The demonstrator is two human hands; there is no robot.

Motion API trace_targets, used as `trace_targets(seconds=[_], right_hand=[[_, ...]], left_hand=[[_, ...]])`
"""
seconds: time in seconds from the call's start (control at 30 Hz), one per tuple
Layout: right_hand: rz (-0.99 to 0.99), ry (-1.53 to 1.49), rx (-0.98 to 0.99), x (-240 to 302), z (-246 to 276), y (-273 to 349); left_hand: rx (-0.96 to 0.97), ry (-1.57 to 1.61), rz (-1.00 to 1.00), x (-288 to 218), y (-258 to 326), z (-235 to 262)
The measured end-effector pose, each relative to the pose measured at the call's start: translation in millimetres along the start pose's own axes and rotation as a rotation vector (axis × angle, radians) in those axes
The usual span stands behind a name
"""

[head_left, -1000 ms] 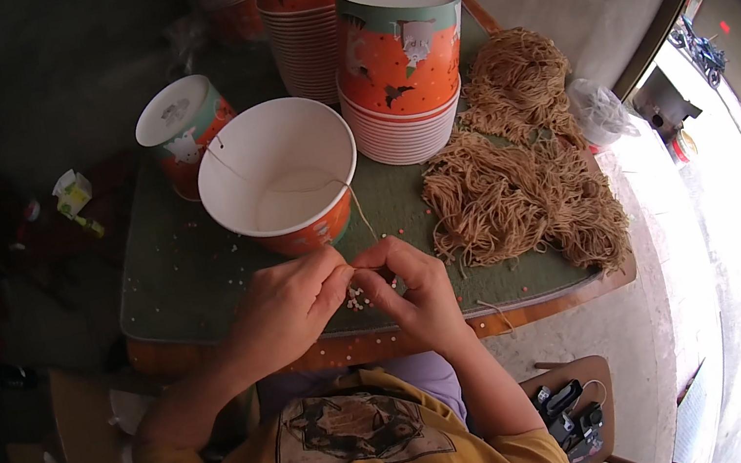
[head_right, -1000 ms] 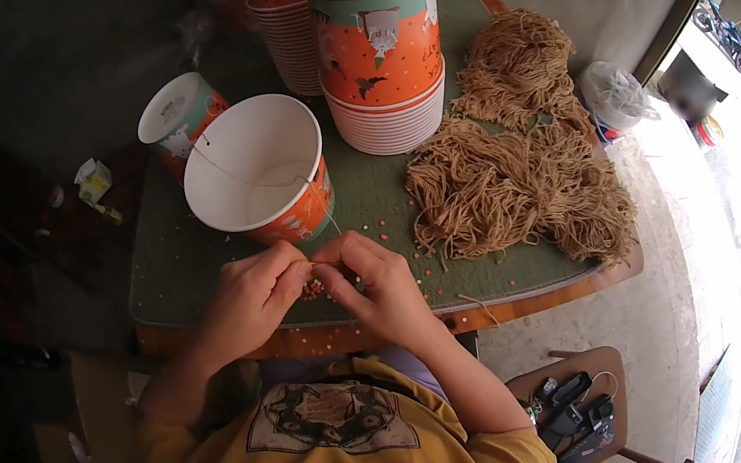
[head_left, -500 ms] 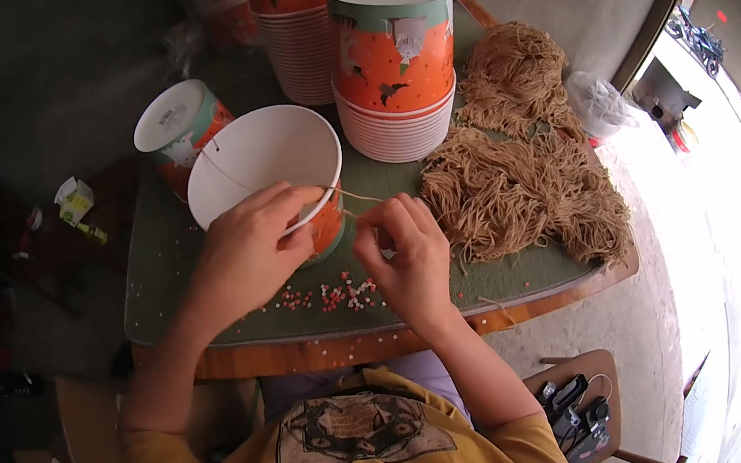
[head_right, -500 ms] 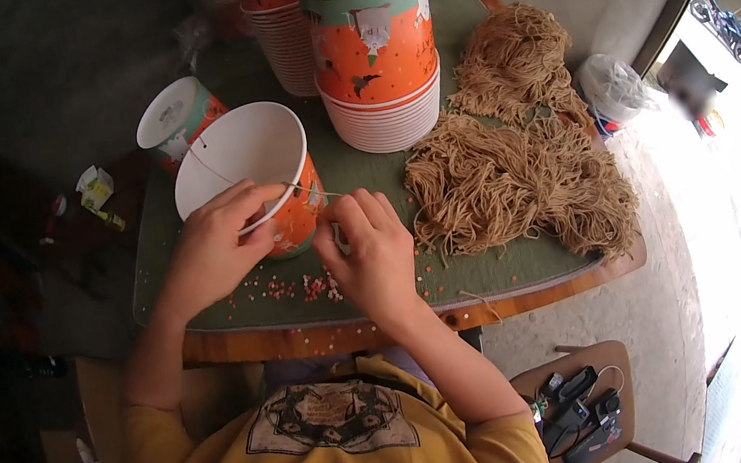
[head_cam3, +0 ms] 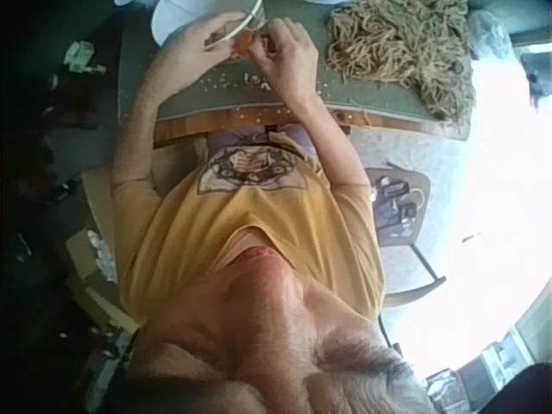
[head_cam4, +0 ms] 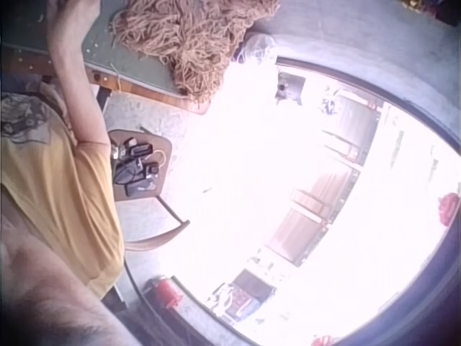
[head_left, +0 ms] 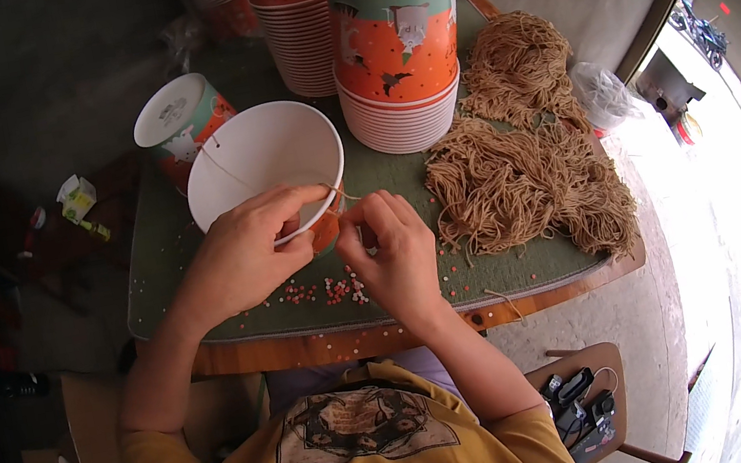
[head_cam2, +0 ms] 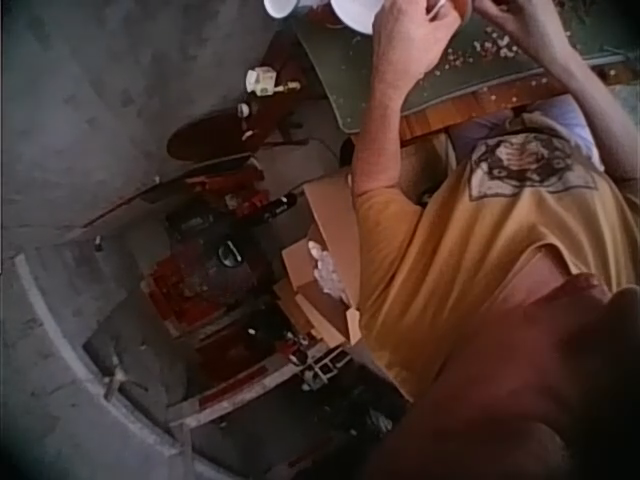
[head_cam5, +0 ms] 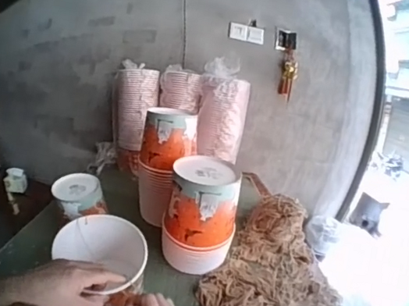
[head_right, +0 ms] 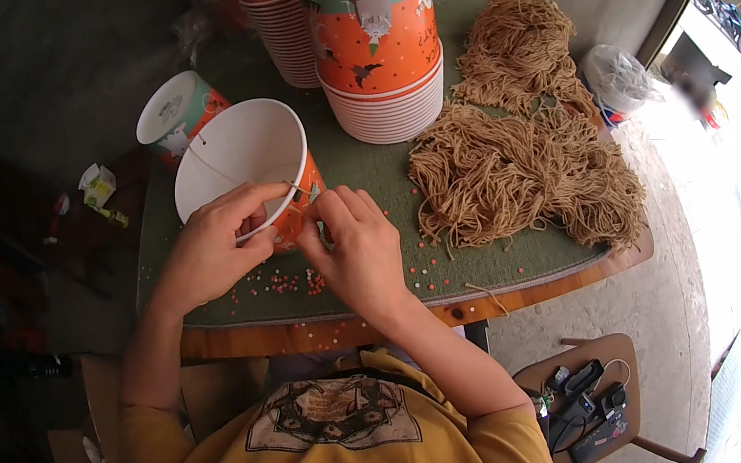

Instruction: Threading a string handle and adding decorative beads onto a paper bucket.

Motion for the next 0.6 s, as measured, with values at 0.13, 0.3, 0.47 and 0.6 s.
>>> trace_targets(seconds=[0.13, 0.3, 0.47, 0.6], right_hand=[[-0.006, 0.001, 0.014, 0, -1, -1], [-0.005, -0.009, 0.009, 1, -4, -3], [0.001, 0.000, 0.021, 4, -6, -7], [0.007, -0.012, -0.015, 6, -2, -9]], left_hand=[[0.021, 0.006, 0.028, -2, 0, 0], [0.080, 0.042, 0.036, 2, -2, -4], [0.074, 0.188, -0.077, 4, -12, -2], [0.191, 0.249, 0.029, 18, -23, -15]])
Point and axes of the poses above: each hand's wrist, its own y-axis away from the middle knuckle, its own z-axis out of the back of the hand, x = y × z, the point moved 10 cm from there along -y, towards the middle knuckle
